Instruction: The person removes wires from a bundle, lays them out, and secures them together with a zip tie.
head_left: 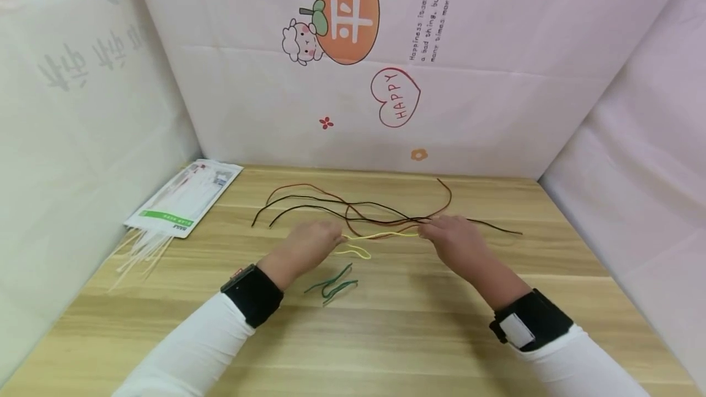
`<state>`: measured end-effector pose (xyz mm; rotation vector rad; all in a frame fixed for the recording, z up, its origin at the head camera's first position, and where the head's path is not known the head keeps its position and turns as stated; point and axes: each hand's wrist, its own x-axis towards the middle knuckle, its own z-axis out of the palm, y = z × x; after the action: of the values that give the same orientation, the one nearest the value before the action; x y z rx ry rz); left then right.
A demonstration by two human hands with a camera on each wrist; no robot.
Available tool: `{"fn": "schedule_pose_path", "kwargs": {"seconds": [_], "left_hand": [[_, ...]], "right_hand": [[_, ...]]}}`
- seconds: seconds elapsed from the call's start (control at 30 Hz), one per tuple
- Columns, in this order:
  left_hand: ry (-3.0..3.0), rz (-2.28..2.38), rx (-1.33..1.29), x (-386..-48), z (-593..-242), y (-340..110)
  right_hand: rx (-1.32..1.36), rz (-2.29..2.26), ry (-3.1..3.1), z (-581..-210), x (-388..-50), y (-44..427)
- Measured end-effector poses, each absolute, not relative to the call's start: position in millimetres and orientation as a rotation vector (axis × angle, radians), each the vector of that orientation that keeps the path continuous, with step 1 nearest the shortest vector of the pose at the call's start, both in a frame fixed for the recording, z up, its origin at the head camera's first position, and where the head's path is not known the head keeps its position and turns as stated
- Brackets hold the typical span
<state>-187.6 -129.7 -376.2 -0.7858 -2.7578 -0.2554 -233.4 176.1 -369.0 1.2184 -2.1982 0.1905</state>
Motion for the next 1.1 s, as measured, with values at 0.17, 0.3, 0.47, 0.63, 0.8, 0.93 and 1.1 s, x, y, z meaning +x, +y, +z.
{"fn": "schedule_pose_path", "kwargs": {"seconds": [0.17,0.3,0.47,0.63,0.8,0.93,1.1], "left_hand": [[-2.793,-0.320,-0.738,-182.5,-380.2,-128.3],[-2.888,-0.416,-0.561,-175.3,-383.5,-125.2],[-3.007,-0.670,-0.398,-167.4,-387.5,-114.8],[-3.128,-0.533,-0.552,-165.9,-393.4,-103.3],[-3.166,-0.389,-0.721,-167.9,-400.7,-98.6],[-3.159,-0.379,-0.770,-169.7,-404.3,-98.6],[-3.116,-0.477,-0.794,-172.3,-407.9,-105.3]], "right_hand": [[1.177,0.240,-2.188,-374.4,-226.3,182.9],[1.143,0.260,-2.127,-378.9,-223.0,194.5],[1.076,0.290,-2.000,-378.3,-222.6,212.1],[1.031,0.319,-2.001,-372.3,-222.4,222.7],[1.049,0.324,-2.026,-368.7,-221.5,222.4],[1.042,0.311,-2.012,-370.0,-221.5,216.9],[1.059,0.319,-1.988,-373.6,-221.2,208.7]]}}
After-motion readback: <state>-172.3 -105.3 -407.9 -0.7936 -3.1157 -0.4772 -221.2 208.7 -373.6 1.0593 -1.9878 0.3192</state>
